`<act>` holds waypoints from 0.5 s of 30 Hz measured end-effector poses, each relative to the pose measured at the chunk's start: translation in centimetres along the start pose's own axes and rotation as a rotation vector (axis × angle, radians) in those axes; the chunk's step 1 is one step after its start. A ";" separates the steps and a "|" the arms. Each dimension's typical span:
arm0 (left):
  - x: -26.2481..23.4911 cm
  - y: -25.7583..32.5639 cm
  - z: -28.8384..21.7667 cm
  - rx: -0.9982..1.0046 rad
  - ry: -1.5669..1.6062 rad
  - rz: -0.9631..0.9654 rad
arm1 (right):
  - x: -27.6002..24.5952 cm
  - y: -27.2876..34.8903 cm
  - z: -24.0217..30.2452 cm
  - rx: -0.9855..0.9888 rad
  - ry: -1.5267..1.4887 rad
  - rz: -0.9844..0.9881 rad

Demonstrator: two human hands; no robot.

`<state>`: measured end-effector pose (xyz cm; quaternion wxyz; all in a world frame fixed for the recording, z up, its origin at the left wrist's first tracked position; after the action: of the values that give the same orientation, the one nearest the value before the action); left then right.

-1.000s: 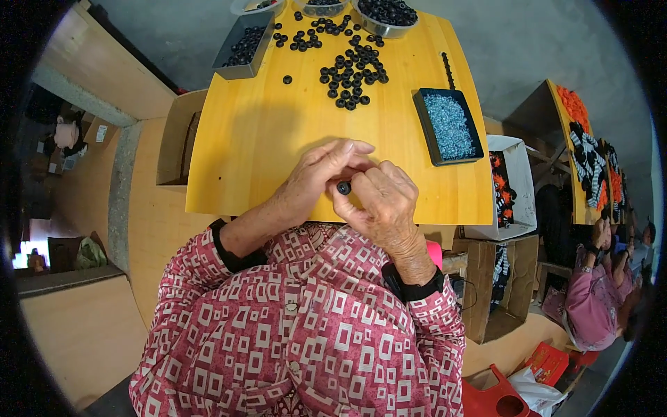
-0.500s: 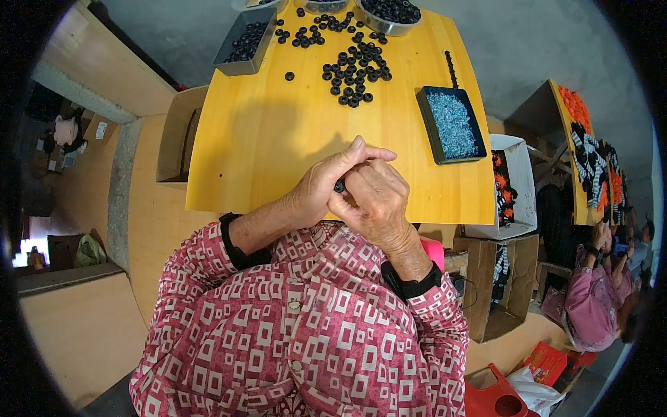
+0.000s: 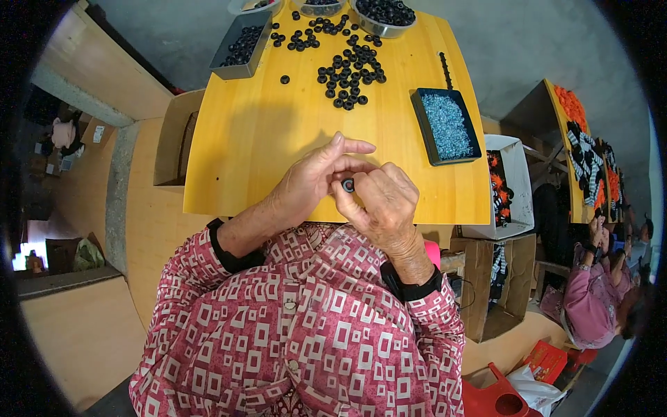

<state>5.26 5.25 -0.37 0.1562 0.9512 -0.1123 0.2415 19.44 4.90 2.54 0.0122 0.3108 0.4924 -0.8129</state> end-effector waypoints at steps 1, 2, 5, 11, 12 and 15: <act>-0.1 0.1 0.1 -0.008 -0.010 0.006 | -0.1 -0.1 0.0 -0.015 0.000 0.002; -0.1 0.1 0.1 -0.007 -0.008 0.007 | -0.2 -0.1 -0.1 -0.016 0.002 0.003; 0.0 0.3 -0.3 0.025 -0.061 0.001 | -0.6 -0.3 -0.4 0.010 0.033 -0.016; -0.1 1.0 -1.3 0.150 -0.224 -0.081 | -1.0 -0.2 -0.9 -0.043 0.051 -0.022; -0.4 1.0 -1.4 0.175 -0.277 -0.091 | -1.0 -0.2 -0.9 -0.062 0.077 -0.019; -0.8 1.2 -1.1 0.260 -0.336 -0.078 | -0.9 -0.1 -1.0 -0.101 0.104 0.002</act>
<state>3.78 4.58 0.43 0.0205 0.9938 -0.0675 0.0855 20.63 5.53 2.72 0.0031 0.3519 0.5324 -0.7699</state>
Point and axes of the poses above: each hand's wrist, its own y-axis away from the middle knuckle, its own x-axis out of the palm, z = x × y, the point moved 2 cm from there along -y, towards the middle knuckle, and after that the axes turned 7 degrees about -z, right-handed, at the moved point
